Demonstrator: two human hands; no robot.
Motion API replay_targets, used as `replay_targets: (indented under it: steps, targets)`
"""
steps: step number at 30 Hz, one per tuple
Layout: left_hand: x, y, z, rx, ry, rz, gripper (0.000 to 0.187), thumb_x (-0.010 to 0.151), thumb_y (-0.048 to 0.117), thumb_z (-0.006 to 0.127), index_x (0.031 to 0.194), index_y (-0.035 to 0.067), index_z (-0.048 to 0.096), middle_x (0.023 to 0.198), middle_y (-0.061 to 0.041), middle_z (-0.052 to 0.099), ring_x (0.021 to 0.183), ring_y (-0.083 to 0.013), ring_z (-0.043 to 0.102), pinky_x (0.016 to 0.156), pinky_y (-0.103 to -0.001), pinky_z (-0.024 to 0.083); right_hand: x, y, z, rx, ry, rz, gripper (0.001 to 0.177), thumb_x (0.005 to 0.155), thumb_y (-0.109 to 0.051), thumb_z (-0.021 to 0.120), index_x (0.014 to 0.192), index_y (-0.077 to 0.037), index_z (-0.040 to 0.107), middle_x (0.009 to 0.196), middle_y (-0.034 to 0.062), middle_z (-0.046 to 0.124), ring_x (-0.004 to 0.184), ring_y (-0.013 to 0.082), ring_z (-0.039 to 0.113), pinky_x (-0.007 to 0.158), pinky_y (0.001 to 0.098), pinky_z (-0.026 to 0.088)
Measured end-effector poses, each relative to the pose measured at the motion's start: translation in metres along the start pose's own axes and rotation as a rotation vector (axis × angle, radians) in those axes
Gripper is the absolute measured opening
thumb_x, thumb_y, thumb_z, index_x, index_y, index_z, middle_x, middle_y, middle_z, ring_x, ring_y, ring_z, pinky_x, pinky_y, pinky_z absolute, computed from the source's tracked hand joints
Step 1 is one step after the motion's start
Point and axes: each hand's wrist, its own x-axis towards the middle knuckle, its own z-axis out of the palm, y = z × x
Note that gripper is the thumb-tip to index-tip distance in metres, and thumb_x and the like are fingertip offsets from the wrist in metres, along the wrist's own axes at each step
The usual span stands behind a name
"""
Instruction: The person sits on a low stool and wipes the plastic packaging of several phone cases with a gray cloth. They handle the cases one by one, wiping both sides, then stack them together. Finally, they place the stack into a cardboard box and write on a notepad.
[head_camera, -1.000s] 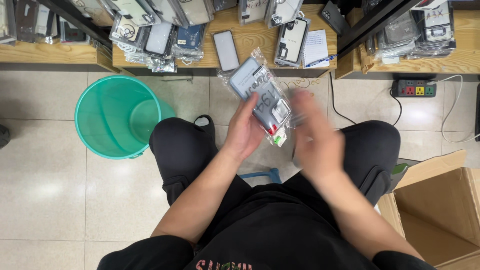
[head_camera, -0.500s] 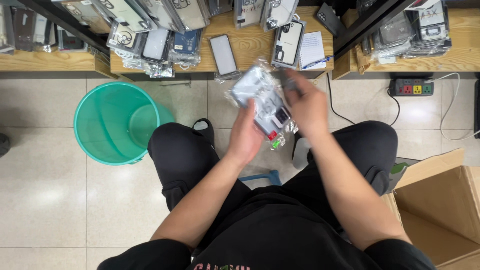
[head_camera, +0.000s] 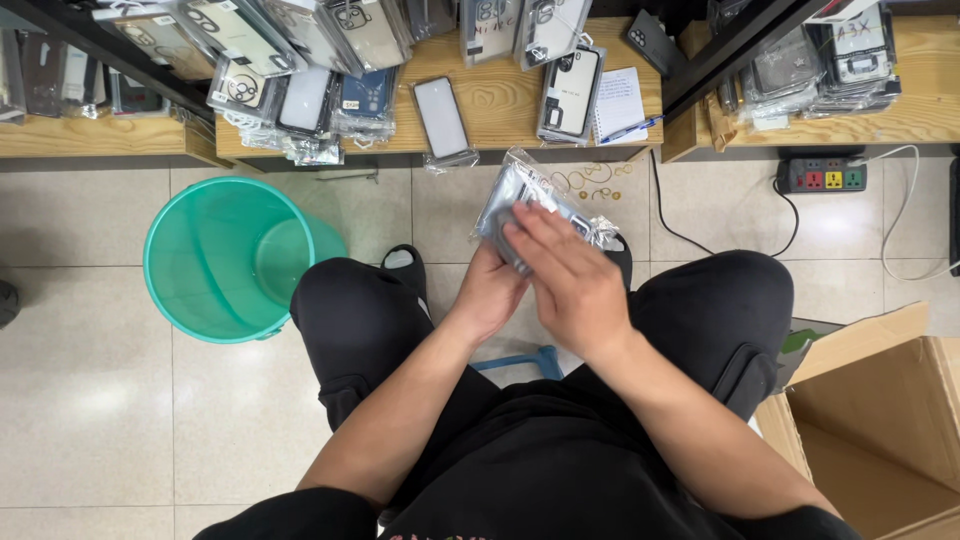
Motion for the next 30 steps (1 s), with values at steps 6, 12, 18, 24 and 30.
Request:
replay_targets:
  steps: [6,12,18,24,30]
  targets:
    - [-0.005,0.024,0.013,-0.090,0.053,-0.192,0.055,0.103,-0.008,0.072,0.156,0.004,0.067,0.136,-0.008,0.077,0.120,-0.0171,0.073,0.106,-0.043,0.065,0.021,0.036,-0.001,-0.037,0.002,0.049,0.042,0.112,0.007,0.064,0.147,-0.009,0.081,0.151,0.0182,0.078,0.140,0.0413,0.073,0.112,0.0519,0.062]
    - [0.004,0.020,0.006,-0.081,0.188,-0.161,0.054,0.100,-0.009,0.073,0.151,0.007,0.069,0.132,-0.003,0.075,0.114,-0.0146,0.072,0.098,-0.034,0.065,0.029,0.090,-0.008,0.355,0.071,0.575,0.046,0.110,0.008,0.072,0.153,-0.007,0.074,0.143,0.0254,0.077,0.139,0.0430,0.070,0.113,0.0557,0.061]
    - [0.019,0.021,0.001,0.053,0.282,-0.153,0.028,0.100,-0.005,0.078,0.125,0.007,0.076,0.104,0.002,0.071,0.096,-0.0094,0.069,0.083,-0.028,0.062,0.023,0.009,-0.027,0.213,0.054,0.066,0.038,0.120,-0.003,0.054,0.146,-0.007,0.080,0.153,0.0221,0.075,0.146,0.0478,0.067,0.115,0.0592,0.059]
    - [0.006,0.017,-0.013,0.667,0.155,-0.134,0.038,0.109,-0.003,0.060,0.146,-0.008,0.065,0.129,-0.014,0.075,0.128,-0.0261,0.073,0.113,-0.037,0.059,0.007,-0.010,0.025,-0.026,0.026,-0.141,0.034,0.117,-0.012,0.058,0.135,-0.021,0.086,0.150,0.0043,0.080,0.139,0.0313,0.077,0.118,0.0450,0.061]
    - [0.007,0.057,0.017,0.830,0.204,-0.028,0.029,0.102,-0.001,0.067,0.130,-0.004,0.071,0.117,-0.020,0.079,0.123,-0.0369,0.076,0.100,-0.047,0.062,0.016,-0.010,0.027,-0.055,0.069,-0.134,0.035,0.117,-0.006,0.058,0.131,-0.020,0.087,0.144,0.0019,0.082,0.138,0.0329,0.076,0.118,0.0444,0.060]
